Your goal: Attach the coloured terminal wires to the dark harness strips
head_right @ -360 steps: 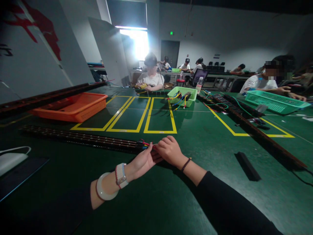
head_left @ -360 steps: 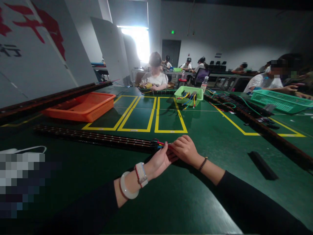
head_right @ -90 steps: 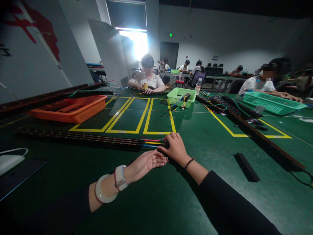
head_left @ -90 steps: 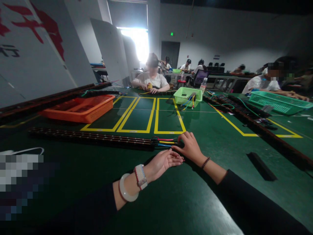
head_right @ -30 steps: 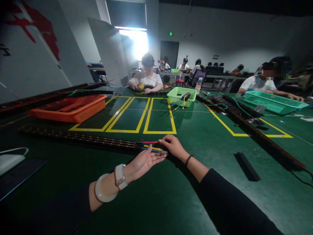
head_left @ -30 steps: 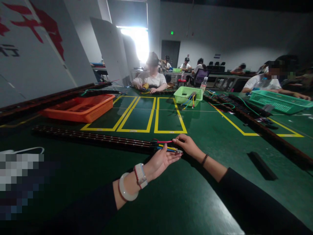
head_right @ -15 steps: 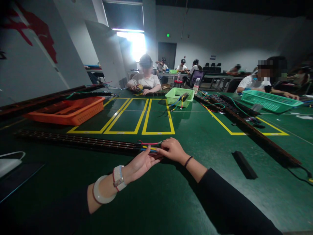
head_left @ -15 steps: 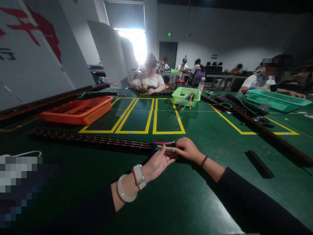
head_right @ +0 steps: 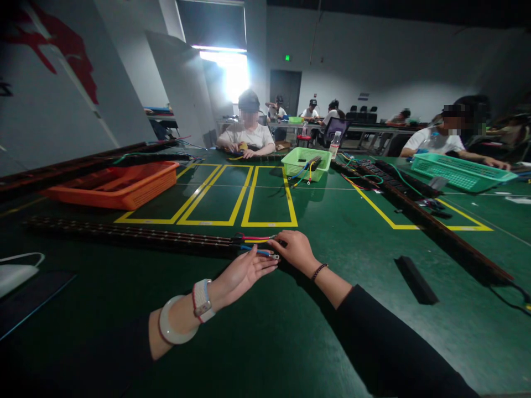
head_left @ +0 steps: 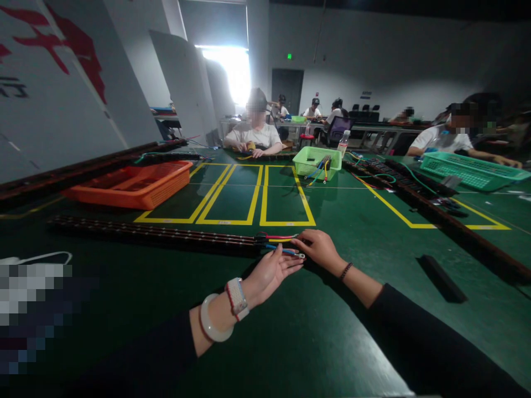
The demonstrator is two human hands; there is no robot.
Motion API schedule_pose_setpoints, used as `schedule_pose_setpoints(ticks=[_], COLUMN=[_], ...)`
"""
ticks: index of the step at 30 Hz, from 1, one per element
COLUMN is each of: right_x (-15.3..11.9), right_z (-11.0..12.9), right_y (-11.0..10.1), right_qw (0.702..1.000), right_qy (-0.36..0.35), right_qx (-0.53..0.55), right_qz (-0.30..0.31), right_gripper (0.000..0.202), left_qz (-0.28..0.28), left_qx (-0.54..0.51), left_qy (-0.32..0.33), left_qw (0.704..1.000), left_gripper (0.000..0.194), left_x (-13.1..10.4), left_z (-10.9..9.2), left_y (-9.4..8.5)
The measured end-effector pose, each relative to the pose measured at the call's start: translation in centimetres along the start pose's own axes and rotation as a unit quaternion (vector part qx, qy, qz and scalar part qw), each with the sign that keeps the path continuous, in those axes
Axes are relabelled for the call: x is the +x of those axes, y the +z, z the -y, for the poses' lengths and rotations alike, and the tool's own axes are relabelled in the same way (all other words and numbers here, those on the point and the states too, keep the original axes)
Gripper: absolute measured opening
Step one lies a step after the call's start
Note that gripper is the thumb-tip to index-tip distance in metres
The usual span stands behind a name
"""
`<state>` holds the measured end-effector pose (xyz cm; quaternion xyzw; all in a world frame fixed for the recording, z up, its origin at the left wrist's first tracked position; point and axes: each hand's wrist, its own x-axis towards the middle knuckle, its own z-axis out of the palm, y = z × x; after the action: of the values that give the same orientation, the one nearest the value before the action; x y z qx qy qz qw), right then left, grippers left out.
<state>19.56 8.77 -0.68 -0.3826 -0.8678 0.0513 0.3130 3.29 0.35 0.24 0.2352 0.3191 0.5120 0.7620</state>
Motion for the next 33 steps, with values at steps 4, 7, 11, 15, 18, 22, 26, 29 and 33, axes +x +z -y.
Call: schedule_pose_setpoints(ticks=[4,7,11,15,18,22,26,29,33], right_x=[0.3,0.3,-0.1,-0.5,-0.6,-0.7,-0.7,-0.6,-0.5], right_z=[-0.1,0.0,0.5,1.1,1.5,1.7,1.6,1.4,1.0], right_y=[0.2,0.1,-0.4,-1.3,-1.6,-1.5,-1.2,-1.1,-0.9], right_qw=[0.997,0.998,0.997,0.993,0.984,0.971,0.967,0.966,0.966], right_qy=[0.014,-0.005,-0.025,-0.052,-0.113,-0.177,-0.194,-0.185,-0.164], right_qx=[-0.061,-0.063,-0.063,-0.087,-0.13,-0.16,-0.157,-0.175,-0.193], right_qz=[-0.037,-0.022,-0.038,-0.067,-0.045,-0.031,-0.043,-0.052,-0.048], right_gripper=[0.035,0.035,0.032,0.035,0.039,0.038,0.037,0.037,0.039], left_qz=[0.012,0.012,0.006,0.012,0.02,0.008,0.011,0.018,0.031], left_qx=[-0.001,-0.005,-0.008,-0.024,-0.044,-0.053,-0.051,-0.027,0.017], left_qy=[-0.004,-0.003,-0.007,-0.01,0.001,0.008,0.015,0.015,-0.022], left_qw=[1.0,1.0,1.0,1.0,0.999,0.999,0.999,0.999,0.999], left_gripper=[0.029,0.027,0.035,0.035,0.031,0.025,0.023,0.022,0.024], left_x=[0.1,0.2,0.3,0.3,0.3,0.3,0.2,0.1,0.1], left_z=[0.0,0.0,0.1,0.0,0.1,0.3,0.3,0.3,0.3], left_y=[-0.1,-0.2,-0.3,-0.3,-0.2,0.0,0.1,0.0,-0.2])
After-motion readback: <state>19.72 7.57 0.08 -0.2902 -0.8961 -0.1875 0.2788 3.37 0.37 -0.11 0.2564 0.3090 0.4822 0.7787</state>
